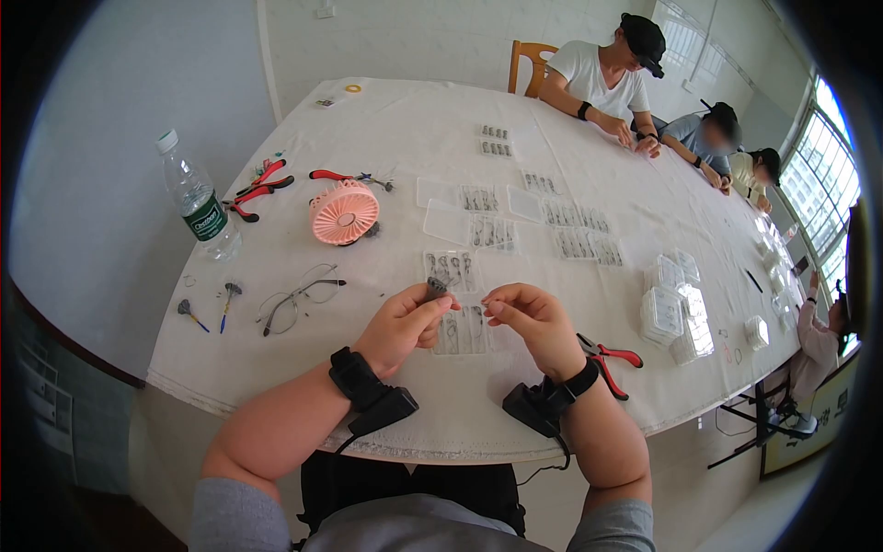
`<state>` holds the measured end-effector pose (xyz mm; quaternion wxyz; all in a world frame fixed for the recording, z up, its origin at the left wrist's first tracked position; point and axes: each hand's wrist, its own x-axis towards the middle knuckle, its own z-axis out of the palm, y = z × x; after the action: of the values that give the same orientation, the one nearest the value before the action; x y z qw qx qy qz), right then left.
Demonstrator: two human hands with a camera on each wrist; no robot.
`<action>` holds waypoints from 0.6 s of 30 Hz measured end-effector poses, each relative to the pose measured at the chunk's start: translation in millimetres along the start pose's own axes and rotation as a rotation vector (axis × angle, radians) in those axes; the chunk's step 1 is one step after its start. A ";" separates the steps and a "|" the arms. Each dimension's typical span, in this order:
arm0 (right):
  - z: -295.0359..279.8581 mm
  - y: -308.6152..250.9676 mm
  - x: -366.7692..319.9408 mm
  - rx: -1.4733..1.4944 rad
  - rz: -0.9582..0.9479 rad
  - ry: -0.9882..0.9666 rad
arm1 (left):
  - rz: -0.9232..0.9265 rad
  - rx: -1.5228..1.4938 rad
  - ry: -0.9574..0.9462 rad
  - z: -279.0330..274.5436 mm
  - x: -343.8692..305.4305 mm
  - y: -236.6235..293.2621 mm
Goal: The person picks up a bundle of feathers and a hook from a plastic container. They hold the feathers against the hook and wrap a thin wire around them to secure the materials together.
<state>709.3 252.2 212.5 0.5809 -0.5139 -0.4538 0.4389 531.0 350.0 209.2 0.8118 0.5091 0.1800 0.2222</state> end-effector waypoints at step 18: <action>0.6 1.5 0.2 0.014 0.033 -0.027 | -0.004 0.006 -0.001 -3.4 -0.1 -2.5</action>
<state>708.8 252.6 211.0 0.5710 -0.5113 -0.4499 0.4584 529.6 351.6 205.5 0.8108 0.5114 0.1814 0.2195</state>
